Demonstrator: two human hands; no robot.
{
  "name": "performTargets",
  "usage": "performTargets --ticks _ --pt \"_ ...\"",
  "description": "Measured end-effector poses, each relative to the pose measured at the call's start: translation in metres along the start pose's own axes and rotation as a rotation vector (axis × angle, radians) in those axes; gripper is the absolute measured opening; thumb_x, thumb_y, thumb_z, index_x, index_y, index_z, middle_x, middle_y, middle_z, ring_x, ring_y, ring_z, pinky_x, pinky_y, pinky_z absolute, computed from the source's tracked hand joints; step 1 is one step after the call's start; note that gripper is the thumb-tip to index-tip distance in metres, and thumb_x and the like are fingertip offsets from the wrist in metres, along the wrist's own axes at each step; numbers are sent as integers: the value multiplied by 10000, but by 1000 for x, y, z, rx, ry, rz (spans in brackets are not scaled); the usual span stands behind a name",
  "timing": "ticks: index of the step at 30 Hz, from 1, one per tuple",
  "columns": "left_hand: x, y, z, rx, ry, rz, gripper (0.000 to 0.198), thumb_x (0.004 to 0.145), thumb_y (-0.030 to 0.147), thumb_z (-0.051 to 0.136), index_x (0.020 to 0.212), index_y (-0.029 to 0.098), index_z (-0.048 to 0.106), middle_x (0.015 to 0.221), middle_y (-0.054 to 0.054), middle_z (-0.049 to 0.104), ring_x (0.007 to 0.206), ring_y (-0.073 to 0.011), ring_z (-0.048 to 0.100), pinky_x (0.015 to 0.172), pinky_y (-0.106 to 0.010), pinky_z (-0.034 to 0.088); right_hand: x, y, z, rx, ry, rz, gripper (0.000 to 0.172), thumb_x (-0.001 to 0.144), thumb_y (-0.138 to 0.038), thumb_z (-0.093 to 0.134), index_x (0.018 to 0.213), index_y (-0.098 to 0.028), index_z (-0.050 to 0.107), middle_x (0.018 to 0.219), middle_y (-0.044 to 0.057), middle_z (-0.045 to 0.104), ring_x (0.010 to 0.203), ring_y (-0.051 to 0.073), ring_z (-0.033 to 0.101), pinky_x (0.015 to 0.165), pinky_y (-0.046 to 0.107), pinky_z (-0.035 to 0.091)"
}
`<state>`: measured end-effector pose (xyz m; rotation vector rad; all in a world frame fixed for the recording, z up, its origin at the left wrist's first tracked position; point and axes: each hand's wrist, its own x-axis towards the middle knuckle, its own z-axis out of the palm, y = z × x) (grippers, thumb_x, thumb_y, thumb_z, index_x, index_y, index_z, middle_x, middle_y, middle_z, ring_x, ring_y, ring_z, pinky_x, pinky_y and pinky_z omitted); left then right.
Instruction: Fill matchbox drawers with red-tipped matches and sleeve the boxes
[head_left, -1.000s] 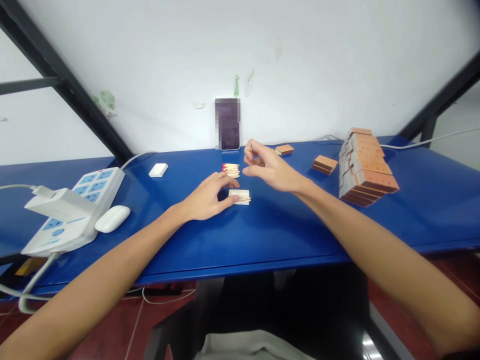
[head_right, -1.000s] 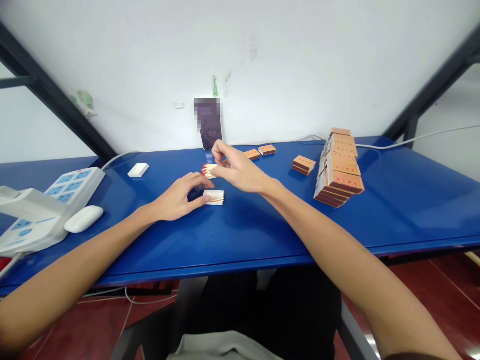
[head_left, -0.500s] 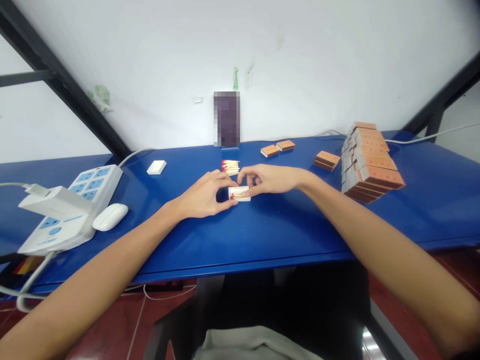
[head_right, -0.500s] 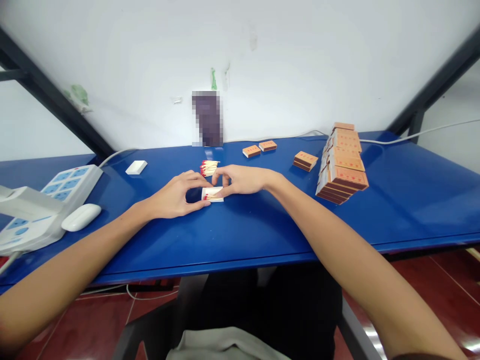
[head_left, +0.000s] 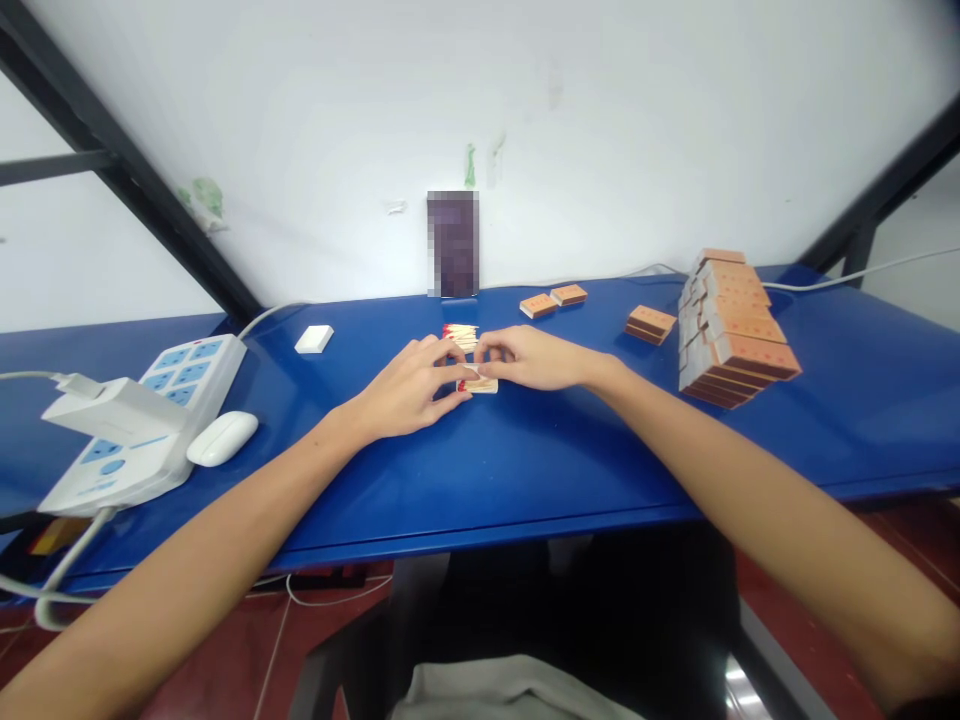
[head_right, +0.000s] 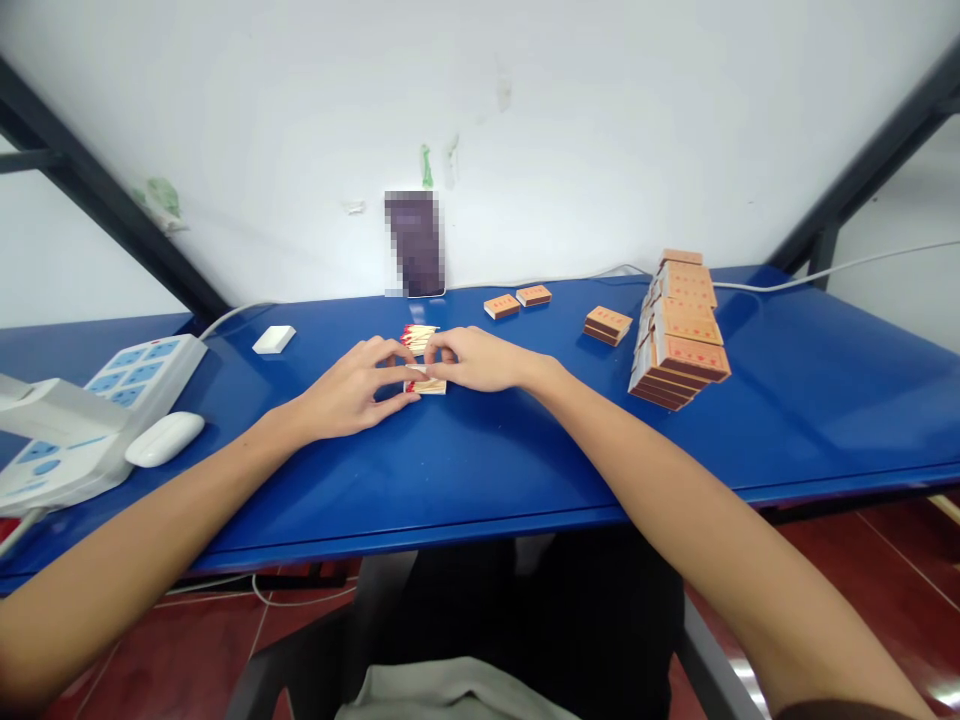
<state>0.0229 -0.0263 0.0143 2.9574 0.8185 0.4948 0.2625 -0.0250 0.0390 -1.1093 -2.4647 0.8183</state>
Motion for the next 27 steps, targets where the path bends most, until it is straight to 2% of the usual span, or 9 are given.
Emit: performTargets --ticks 4,7,11,15,17,19,22,25,27 --pt "0 0 1 -9 11 1 283 1004 371 526 1170 241 714 1194 -104 608 1047 -259 548 918 -415 428 1 3 2 -27 17 -49 165 869 -269 639 995 -163 647 740 -21 586 665 125 498 663 263 344" --pt "0 -1 2 8 23 -13 296 994 385 541 1177 223 708 1182 -108 624 1044 -264 555 919 -421 431 1 4 2 -21 7 -30 206 838 -216 645 1035 -157 645 736 -27 586 662 122 503 673 264 349" --pt "1 0 1 4 -3 -32 295 987 421 555 1092 208 731 1160 -99 660 1036 -263 574 914 -417 432 1 3 1 -10 -6 -9 182 841 -247 649 998 -155 666 752 -11 605 671 127 507 667 266 354" --pt "1 4 -1 -34 -74 -38 298 988 445 553 1099 221 716 1144 -73 703 1039 -258 597 931 -414 428 2 11 -1 113 -19 -41 188 871 -319 615 928 -160 698 754 3 615 674 133 506 650 272 364" --pt "1 5 -2 -39 -86 -34 306 990 442 548 1141 220 694 1166 -69 711 1059 -262 605 949 -413 430 2 19 -1 203 64 -75 236 889 -340 560 947 -156 695 713 -3 585 659 139 501 641 280 369" --pt "0 6 -3 -30 -85 -45 362 983 453 552 1238 215 649 1218 -76 703 1070 -268 611 959 -416 440 3 30 -1 249 240 -145 281 875 -319 506 1008 -151 687 656 -21 528 626 145 478 632 290 365" --pt "-2 5 -3 -24 -61 -82 505 963 490 571 1383 210 557 1278 -100 676 1081 -276 617 957 -419 465 5 42 2 159 485 -261 370 780 -272 508 1080 -153 688 633 -33 497 602 153 451 627 299 355" --pt "-4 -3 -2 -72 -5 -109 494 977 493 541 1379 207 562 1221 -103 678 1058 -264 625 935 -402 488 10 44 8 -60 554 -212 349 761 -243 546 1051 -149 717 634 -23 535 601 155 469 645 301 359" --pt "-4 -11 -1 -113 50 -126 448 1005 484 489 1335 200 594 1168 -97 682 1020 -248 632 905 -383 497 15 43 14 -194 506 -137 300 795 -206 554 1020 -142 740 645 -6 576 612 152 492 658 294 355"
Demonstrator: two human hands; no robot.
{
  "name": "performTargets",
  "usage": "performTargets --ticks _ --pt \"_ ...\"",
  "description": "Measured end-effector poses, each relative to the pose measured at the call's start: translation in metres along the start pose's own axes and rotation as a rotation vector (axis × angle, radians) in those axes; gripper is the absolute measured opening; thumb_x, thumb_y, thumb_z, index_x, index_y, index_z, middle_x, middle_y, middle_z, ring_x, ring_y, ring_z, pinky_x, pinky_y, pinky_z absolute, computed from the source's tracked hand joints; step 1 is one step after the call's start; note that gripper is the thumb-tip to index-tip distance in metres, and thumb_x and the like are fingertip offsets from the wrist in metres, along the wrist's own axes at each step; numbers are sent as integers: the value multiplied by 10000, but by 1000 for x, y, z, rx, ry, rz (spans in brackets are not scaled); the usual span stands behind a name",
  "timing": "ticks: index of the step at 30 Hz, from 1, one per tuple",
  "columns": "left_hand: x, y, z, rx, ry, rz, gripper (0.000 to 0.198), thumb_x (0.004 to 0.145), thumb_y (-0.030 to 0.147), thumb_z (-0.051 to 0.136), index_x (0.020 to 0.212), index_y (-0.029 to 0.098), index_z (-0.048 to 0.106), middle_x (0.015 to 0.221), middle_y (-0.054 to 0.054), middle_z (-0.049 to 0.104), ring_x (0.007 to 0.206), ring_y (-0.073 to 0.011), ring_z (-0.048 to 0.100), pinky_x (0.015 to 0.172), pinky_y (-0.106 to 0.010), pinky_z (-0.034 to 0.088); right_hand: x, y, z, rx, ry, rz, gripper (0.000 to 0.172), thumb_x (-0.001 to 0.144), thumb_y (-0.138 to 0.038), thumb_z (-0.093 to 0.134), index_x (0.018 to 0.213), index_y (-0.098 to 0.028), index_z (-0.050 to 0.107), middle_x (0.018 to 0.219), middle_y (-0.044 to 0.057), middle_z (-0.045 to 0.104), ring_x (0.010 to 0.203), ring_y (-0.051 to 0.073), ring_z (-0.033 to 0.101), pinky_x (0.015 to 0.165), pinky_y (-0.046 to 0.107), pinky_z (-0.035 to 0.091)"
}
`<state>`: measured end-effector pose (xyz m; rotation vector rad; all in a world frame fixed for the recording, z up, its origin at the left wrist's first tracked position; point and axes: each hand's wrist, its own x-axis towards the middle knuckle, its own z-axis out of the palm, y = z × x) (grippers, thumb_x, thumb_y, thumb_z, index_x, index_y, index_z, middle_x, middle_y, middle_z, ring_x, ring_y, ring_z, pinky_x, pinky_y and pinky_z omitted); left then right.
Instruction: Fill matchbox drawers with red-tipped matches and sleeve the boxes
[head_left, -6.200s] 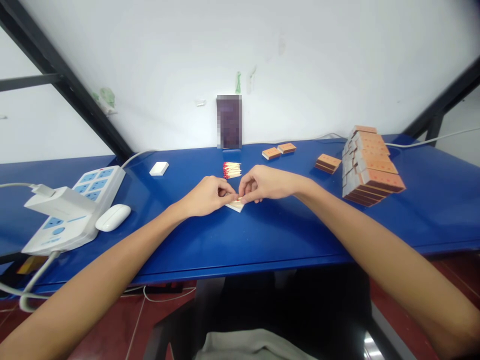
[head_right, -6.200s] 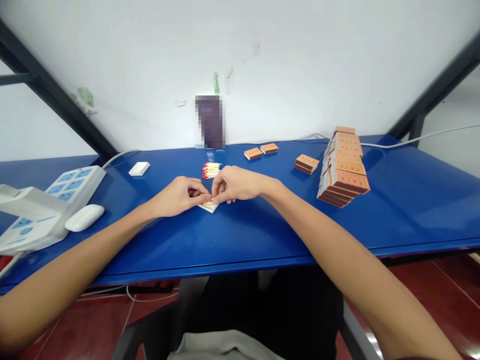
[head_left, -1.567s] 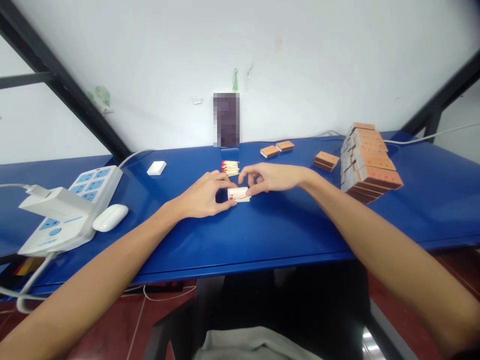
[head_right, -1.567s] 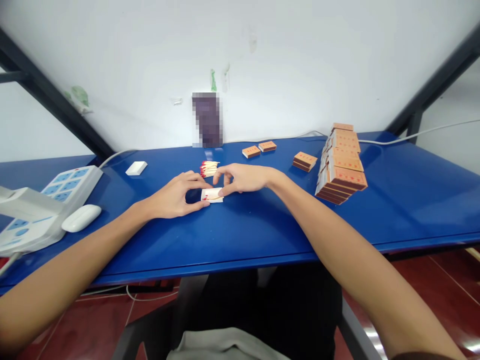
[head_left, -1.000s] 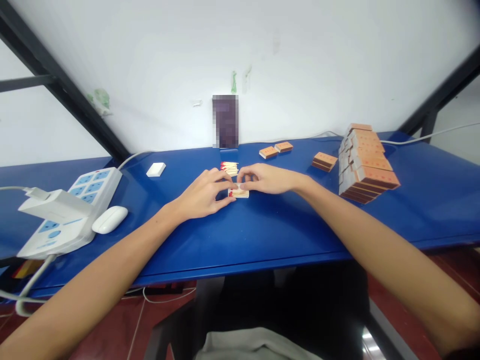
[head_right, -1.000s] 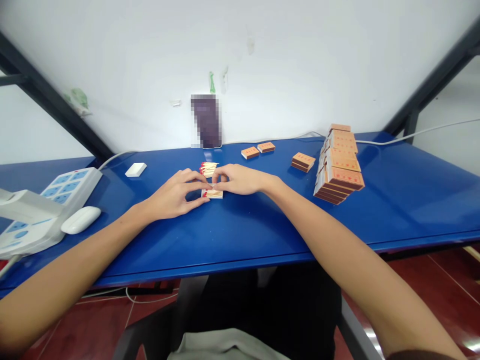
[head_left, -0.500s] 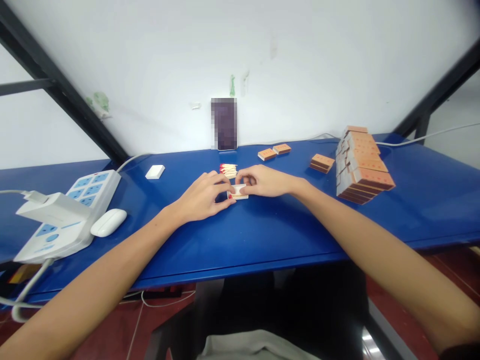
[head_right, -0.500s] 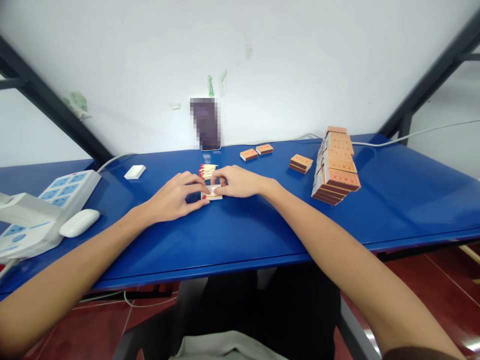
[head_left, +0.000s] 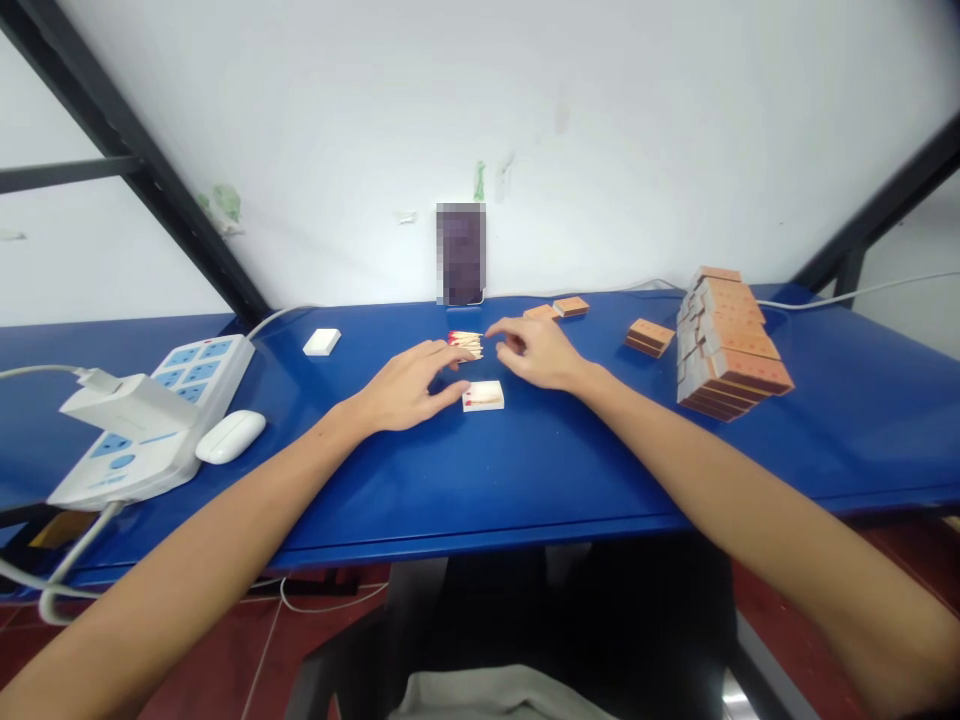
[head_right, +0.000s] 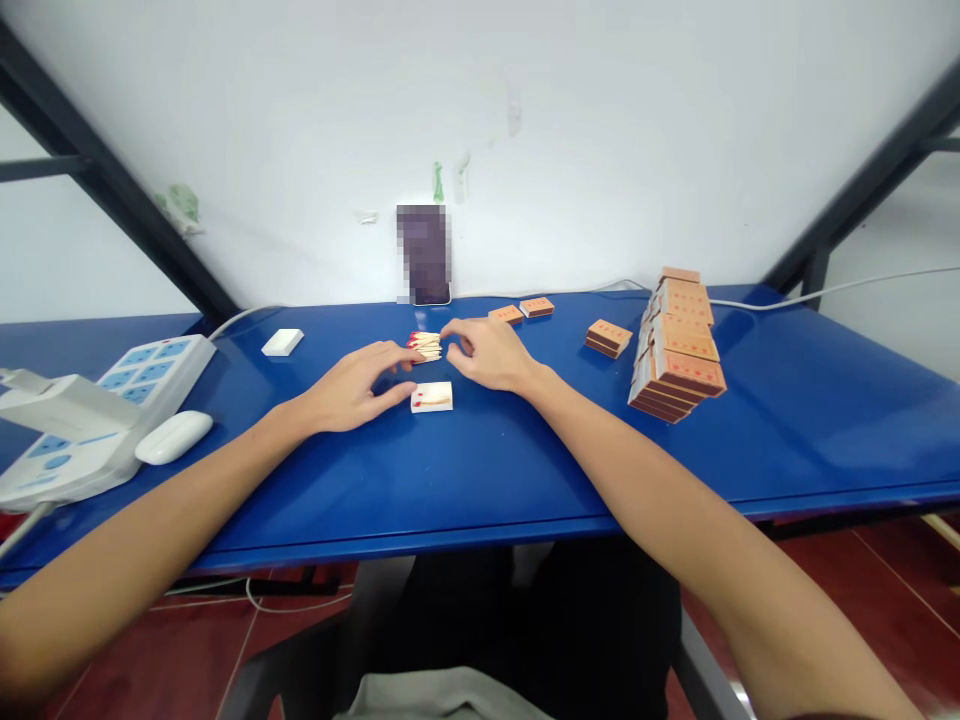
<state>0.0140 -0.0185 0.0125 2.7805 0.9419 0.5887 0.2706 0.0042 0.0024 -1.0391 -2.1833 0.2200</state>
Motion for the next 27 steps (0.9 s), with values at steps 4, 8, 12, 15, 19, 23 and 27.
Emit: performTargets --ticks 4,8,12,15,19,23,27 --pt "2 -19 -3 -55 27 -50 430 1055 463 382 1277 191 631 1023 -66 708 850 -200 643 793 -327 486 2 -3 11 -90 -174 -7 275 865 -170 555 1039 -150 767 751 30 657 664 148 532 657 277 341" --pt "1 -28 -8 -102 -53 -20 412 1074 423 354 1277 194 630 955 -32 725 708 -149 615 729 -285 458 3 -2 14 -89 -204 -11 251 902 -187 565 1022 -164 785 770 32 659 685 144 537 657 270 336" --pt "1 -29 -9 -188 -42 39 367 1067 385 381 1236 189 641 897 -20 711 645 -121 575 683 -254 450 2 -2 14 -45 -204 28 244 894 -182 586 1034 -153 785 728 16 642 649 131 524 646 267 335" --pt "3 -29 -6 -252 -33 37 350 1049 376 421 1252 182 630 824 -8 683 615 -118 554 644 -244 448 3 -2 14 -33 -195 59 256 887 -165 593 1060 -146 781 714 8 639 637 127 519 634 264 330" --pt "3 -30 -1 -232 -42 49 354 1042 372 430 1261 184 635 846 -18 701 676 -140 601 694 -259 469 3 -2 15 -45 -198 55 221 869 -143 608 995 -145 789 720 9 637 640 124 519 634 261 331" --pt "4 -32 3 -76 1 4 370 1048 359 382 1200 191 675 1037 -61 746 837 -185 666 802 -300 476 3 -1 16 -54 -192 64 238 864 -131 613 1022 -145 790 713 6 638 644 126 524 643 260 340" --pt "6 -35 7 -1 50 -115 345 1008 319 419 1144 195 712 765 -8 709 644 -167 618 698 -293 447 3 0 16 -57 -187 72 253 866 -131 609 1038 -150 794 723 11 649 643 125 521 649 262 344"
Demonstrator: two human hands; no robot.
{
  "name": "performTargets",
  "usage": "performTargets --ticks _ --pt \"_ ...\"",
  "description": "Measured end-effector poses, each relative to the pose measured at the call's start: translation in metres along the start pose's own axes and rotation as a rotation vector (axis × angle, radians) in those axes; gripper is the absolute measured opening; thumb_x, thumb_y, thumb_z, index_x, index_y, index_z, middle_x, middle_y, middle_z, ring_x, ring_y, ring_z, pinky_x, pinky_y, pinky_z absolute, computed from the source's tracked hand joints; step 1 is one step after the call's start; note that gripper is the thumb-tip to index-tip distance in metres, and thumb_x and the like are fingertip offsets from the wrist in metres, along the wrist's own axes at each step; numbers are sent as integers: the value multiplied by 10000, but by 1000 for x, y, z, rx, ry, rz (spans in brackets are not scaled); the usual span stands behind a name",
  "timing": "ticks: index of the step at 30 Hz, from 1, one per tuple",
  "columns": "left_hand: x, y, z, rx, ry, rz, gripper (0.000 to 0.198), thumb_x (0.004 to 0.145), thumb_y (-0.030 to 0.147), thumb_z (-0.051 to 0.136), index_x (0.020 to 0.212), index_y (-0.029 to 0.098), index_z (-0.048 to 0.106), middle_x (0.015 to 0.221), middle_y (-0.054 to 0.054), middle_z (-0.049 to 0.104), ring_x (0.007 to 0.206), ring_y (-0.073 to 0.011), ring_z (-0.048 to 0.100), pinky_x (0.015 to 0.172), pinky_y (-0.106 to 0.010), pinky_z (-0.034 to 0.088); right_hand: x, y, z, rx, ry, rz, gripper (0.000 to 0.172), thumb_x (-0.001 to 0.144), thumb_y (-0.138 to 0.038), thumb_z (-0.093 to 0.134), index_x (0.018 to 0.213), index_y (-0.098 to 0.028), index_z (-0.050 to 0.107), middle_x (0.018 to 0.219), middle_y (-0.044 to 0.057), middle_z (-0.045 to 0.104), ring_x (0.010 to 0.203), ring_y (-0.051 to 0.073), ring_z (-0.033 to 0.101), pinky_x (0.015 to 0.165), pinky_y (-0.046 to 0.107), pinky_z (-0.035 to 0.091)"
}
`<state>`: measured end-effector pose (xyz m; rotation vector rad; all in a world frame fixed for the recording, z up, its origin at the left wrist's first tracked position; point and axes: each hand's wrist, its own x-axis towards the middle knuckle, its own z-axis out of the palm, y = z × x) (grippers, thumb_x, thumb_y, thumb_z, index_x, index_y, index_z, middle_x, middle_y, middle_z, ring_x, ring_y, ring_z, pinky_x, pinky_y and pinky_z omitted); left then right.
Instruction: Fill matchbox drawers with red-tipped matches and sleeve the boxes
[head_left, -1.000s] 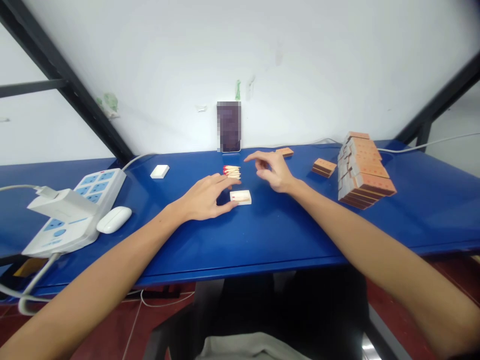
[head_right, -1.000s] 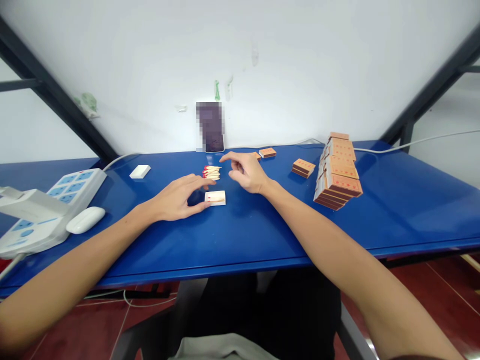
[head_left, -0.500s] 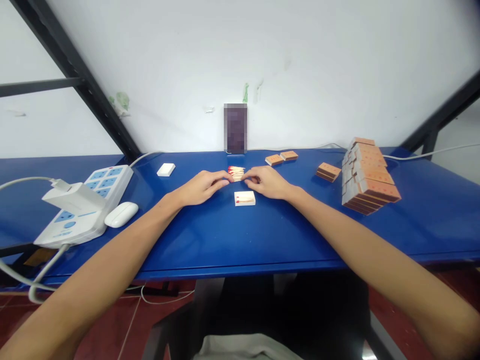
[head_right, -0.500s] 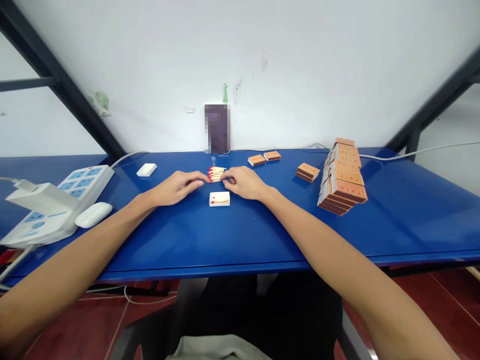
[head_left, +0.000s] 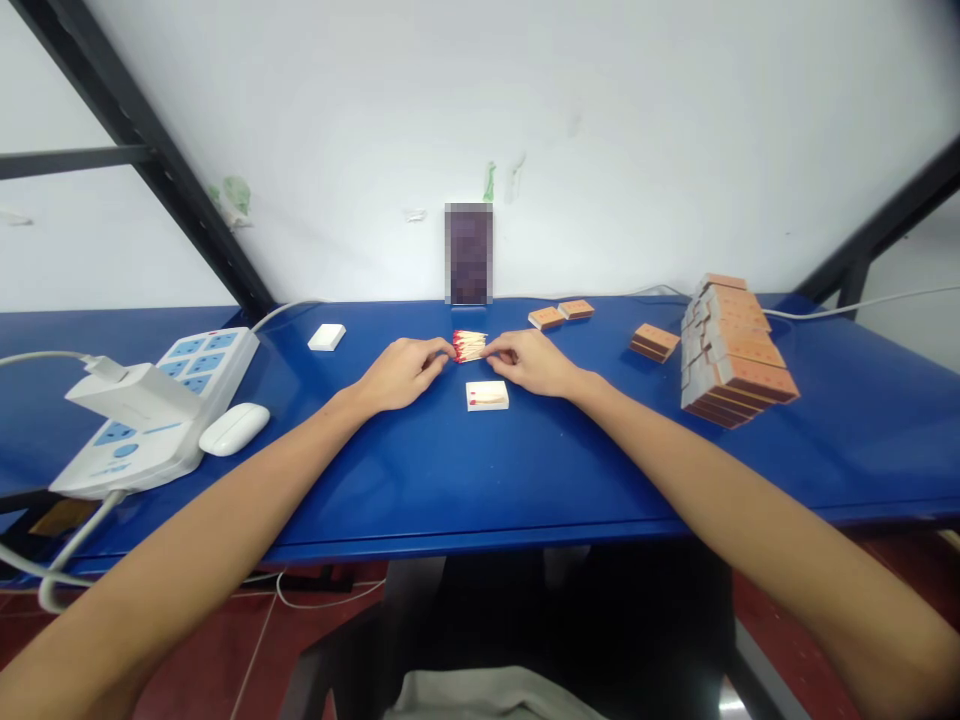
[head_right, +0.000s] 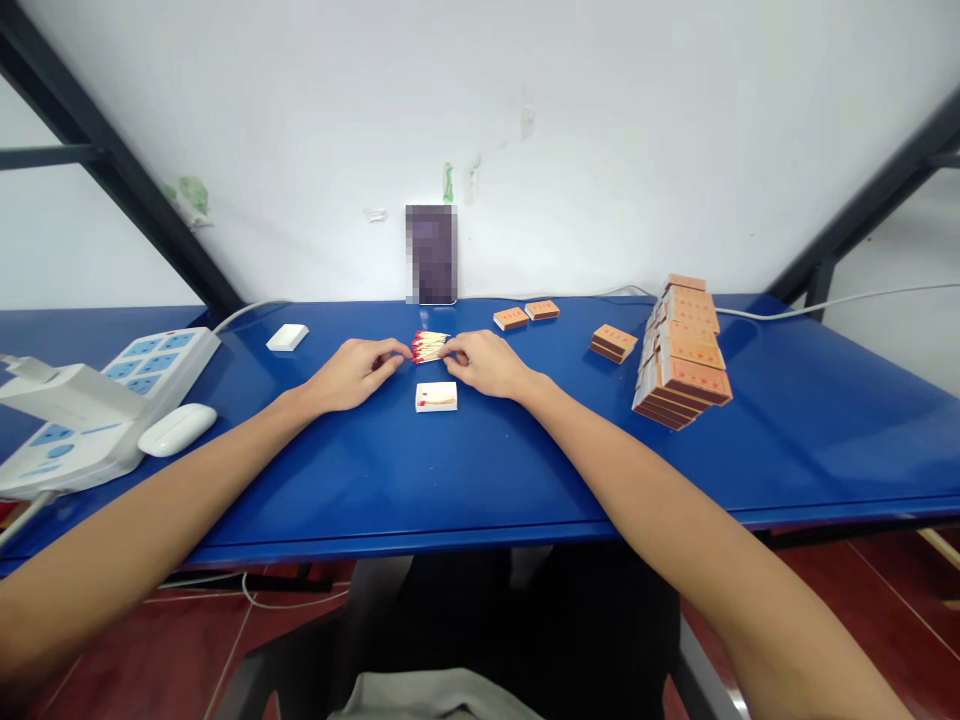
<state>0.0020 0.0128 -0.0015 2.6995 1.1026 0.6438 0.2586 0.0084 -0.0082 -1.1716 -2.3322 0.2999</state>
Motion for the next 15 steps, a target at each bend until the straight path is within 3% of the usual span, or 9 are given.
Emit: performTargets --ticks 5,11,15 --pt "2 1 3 6 82 -47 296 946 294 484 1030 178 743 532 46 565 486 -131 517 675 -294 427 2 0 1 18 8 9 243 865 -145 611 1019 -149 797 724 13 658 641 123 522 644 263 341" --pt "2 8 4 -20 66 -96 273 894 336 547 1021 190 739 571 39 593 515 -141 543 596 -280 393 5 -4 3 65 -1 82 233 857 -163 610 1006 -157 788 638 -17 603 601 121 505 620 262 321" --pt "2 12 1 27 69 -193 364 949 454 492 1044 202 737 634 5 639 593 -181 592 612 -295 393 5 -8 1 61 -11 95 165 849 -169 615 930 -159 759 622 -28 588 586 114 492 615 261 309"
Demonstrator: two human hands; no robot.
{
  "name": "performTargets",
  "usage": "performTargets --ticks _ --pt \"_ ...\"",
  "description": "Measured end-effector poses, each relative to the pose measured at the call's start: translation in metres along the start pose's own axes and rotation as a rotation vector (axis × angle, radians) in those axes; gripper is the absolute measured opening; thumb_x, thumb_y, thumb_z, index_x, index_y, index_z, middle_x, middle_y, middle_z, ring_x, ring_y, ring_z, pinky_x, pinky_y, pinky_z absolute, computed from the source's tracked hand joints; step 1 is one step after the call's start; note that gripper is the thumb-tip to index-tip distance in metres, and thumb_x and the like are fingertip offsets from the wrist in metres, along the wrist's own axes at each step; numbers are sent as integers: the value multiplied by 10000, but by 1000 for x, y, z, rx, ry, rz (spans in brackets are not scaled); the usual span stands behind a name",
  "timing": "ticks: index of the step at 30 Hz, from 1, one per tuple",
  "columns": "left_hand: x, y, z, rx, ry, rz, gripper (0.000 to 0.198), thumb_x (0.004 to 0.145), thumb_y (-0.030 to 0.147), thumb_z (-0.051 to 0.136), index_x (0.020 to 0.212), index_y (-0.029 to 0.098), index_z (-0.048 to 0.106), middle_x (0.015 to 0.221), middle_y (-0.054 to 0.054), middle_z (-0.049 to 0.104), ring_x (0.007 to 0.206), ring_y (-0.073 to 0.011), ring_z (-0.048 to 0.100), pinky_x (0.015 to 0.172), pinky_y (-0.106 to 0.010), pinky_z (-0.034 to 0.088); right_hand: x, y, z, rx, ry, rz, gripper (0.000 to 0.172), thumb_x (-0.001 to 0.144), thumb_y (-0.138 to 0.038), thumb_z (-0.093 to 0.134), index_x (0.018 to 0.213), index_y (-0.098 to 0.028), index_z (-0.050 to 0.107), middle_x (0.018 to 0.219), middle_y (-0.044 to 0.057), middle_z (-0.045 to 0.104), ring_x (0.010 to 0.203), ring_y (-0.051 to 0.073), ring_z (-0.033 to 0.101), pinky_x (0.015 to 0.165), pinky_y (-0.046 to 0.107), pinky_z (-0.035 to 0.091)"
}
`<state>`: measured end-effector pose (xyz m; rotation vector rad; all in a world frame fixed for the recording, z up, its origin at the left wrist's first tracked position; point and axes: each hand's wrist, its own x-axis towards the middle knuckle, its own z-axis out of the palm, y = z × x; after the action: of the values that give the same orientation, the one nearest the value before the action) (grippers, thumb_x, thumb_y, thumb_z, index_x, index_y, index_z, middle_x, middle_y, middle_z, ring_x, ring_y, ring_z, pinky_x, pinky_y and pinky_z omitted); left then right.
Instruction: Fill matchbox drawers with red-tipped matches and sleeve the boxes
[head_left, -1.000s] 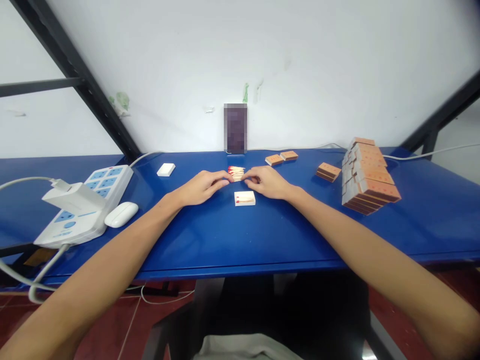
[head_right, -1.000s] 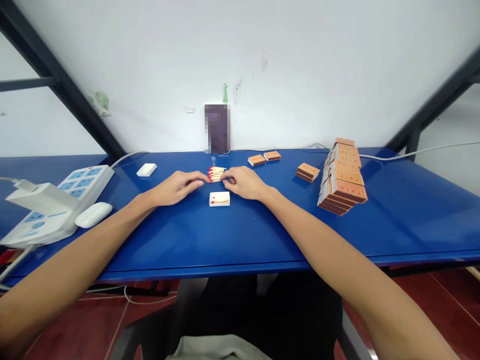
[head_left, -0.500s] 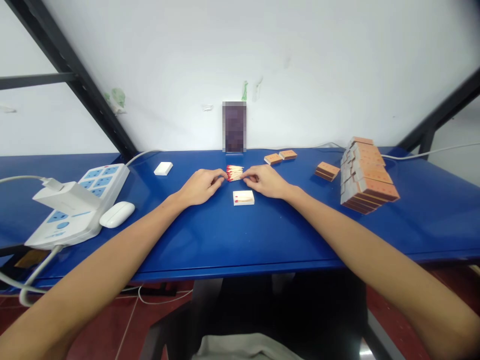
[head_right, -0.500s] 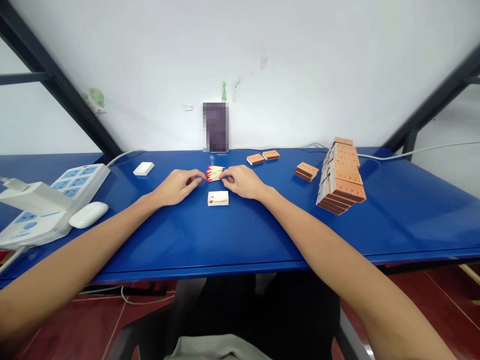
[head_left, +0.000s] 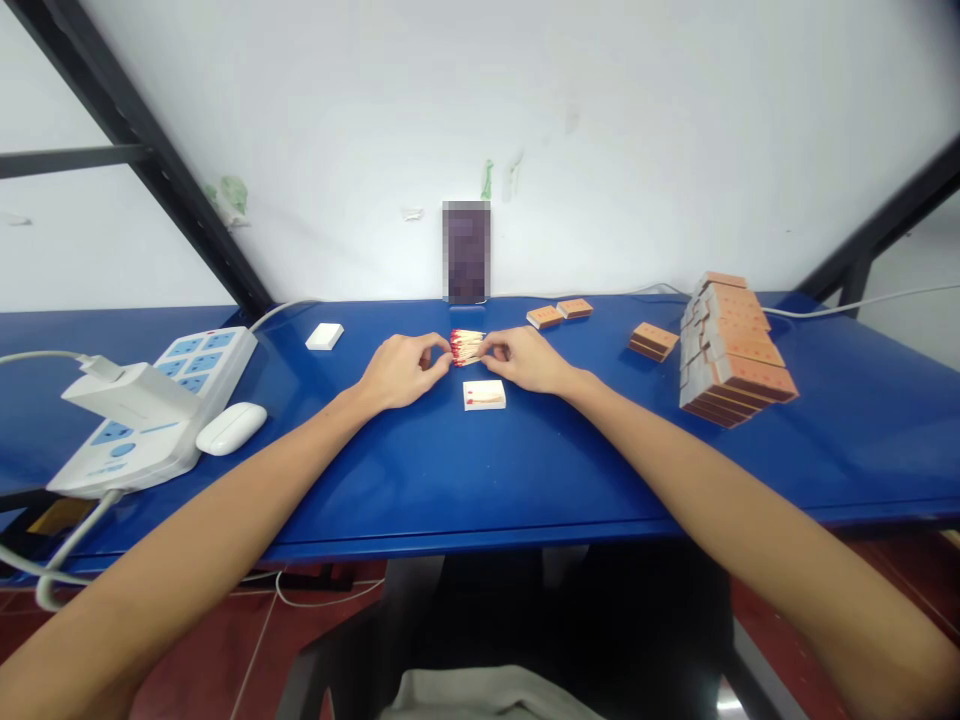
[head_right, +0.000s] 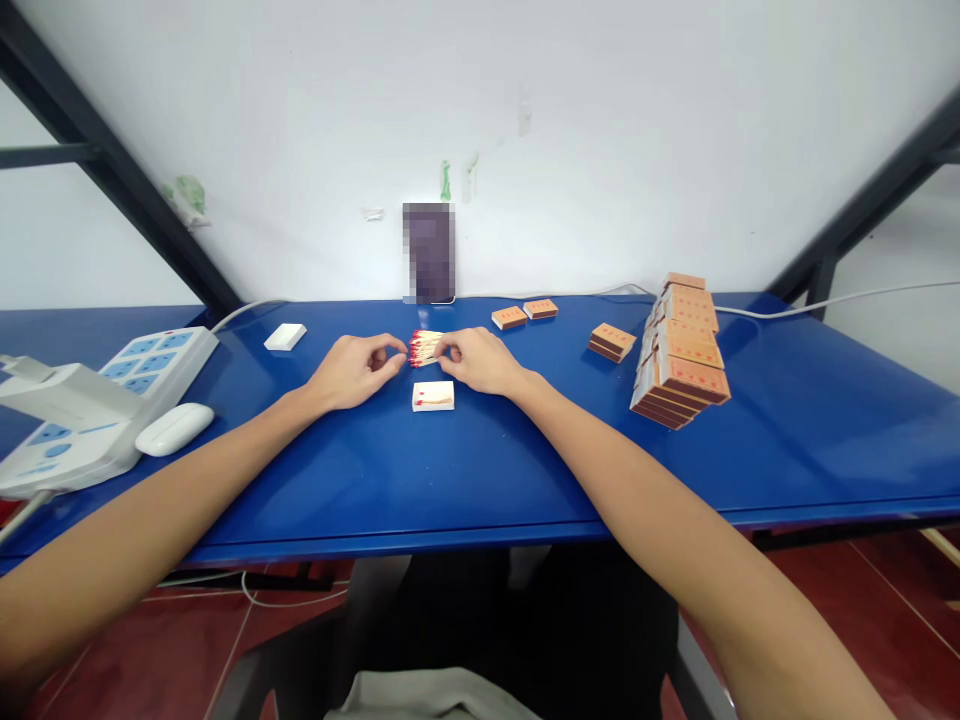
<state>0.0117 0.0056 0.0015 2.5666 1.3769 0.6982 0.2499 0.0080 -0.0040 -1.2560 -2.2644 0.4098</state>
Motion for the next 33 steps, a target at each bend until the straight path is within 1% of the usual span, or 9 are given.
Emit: performTargets --ticks 3,5,6,12,16,21,27,29,33 --pt "0 2 -3 70 12 -145 546 1039 502 259 1077 222 727 751 -43 690 707 -242 639 670 -333 416 -1 -2 -1 -13 -6 -7 109 845 -182 625 874 -165 729 632 -29 589 590 110 493 610 259 300" --pt "-1 2 -4 109 -7 -200 611 1057 454 137 1123 244 708 824 -61 709 762 -273 650 701 -354 428 -1 -2 -2 -16 -14 -13 85 842 -194 633 853 -169 714 635 -31 587 592 108 491 609 259 297" --pt "-2 3 -5 134 -17 -210 606 1056 425 124 1143 253 699 848 -68 715 778 -285 651 708 -362 431 -1 -2 -2 -16 -20 -13 81 842 -197 635 853 -170 710 635 -32 586 593 108 490 609 258 296" --pt "-5 6 -6 272 -85 -225 489 1010 323 244 1169 281 704 885 -92 731 793 -314 648 693 -369 437 -3 -1 -2 -6 -11 -28 112 852 -207 630 910 -168 718 623 -34 570 593 115 492 616 258 299" --pt "-5 7 -8 261 -54 -166 469 992 322 289 1145 267 729 863 -82 738 773 -286 644 692 -346 447 -4 0 -3 -12 -20 -45 97 869 -214 615 874 -169 702 635 -27 570 598 117 492 613 261 297" --pt "-3 10 -14 284 -101 -159 460 962 318 314 1116 247 742 864 -79 744 762 -274 651 676 -328 449 -5 2 -4 22 -26 -99 112 905 -239 587 883 -174 675 668 -25 581 605 114 483 612 258 295" --pt "-3 18 -20 206 -136 -179 412 914 340 389 1061 220 755 803 -79 728 781 -295 660 704 -358 456 -5 1 -3 28 -42 -78 125 896 -262 619 861 -171 696 633 -34 543 601 113 464 609 258 279" --pt "-4 19 -19 159 -107 -139 389 894 363 421 1004 210 761 766 -67 720 761 -282 657 707 -359 450 -6 0 -3 28 -43 -70 115 890 -251 626 871 -171 705 629 -35 542 599 112 461 607 259 277" --pt "-5 17 -12 76 -40 2 354 877 353 453 937 194 765 697 -39 696 671 -226 621 716 -355 435 -7 -1 -4 32 -45 -63 110 884 -239 624 866 -173 711 645 -28 559 605 113 469 605 257 282"
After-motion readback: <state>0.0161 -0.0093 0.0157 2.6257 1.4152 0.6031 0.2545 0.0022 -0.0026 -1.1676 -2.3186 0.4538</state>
